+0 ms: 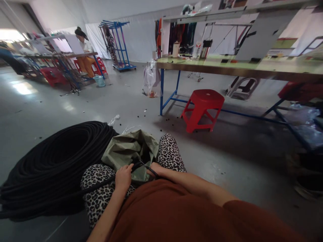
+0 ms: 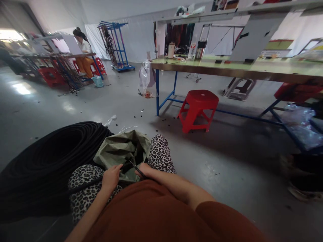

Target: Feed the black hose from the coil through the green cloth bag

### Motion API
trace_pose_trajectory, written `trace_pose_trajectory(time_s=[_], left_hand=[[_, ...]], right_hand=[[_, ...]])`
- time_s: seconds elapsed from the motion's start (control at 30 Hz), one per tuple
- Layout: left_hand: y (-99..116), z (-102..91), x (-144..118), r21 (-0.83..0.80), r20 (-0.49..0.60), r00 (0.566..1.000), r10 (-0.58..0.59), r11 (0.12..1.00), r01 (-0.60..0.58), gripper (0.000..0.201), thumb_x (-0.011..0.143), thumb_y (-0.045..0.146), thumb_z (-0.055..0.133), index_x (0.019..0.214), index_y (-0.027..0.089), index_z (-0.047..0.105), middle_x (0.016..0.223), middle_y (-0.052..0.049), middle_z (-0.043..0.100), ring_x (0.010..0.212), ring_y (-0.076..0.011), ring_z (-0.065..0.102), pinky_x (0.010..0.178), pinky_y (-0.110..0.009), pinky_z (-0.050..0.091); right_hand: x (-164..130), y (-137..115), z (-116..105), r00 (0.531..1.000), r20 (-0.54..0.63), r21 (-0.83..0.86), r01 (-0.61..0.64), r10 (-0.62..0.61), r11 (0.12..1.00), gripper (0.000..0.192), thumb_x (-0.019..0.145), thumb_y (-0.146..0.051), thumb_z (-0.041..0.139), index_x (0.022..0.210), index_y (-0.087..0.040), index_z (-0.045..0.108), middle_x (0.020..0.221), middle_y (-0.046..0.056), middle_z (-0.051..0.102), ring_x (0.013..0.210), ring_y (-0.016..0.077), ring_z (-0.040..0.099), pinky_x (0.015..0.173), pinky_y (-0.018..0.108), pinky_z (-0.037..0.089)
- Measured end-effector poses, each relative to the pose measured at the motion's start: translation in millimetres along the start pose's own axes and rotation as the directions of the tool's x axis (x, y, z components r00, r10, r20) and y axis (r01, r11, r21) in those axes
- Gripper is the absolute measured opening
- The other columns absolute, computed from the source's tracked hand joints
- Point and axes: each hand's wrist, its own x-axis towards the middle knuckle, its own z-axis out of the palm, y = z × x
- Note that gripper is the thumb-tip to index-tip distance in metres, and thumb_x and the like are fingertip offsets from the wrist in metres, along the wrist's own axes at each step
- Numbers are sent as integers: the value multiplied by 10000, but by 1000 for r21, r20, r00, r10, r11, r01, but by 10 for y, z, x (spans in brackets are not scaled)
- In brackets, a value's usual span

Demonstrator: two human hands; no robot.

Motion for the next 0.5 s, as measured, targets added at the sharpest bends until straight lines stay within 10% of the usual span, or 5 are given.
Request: trace_pose_trajectory(time_s=[0.5], left_hand=[[2, 11, -2, 5, 45, 999, -1, 1000, 1, 395, 936, 164, 395, 1249, 237, 624, 1083, -88, 697, 988, -197, 616, 829, -333, 425]], right_hand=[[101, 43, 35, 999, 41, -71, -12, 15, 997, 155, 757, -197, 638, 640, -104, 679, 752, 95, 705, 822, 220, 674, 602, 198, 455]])
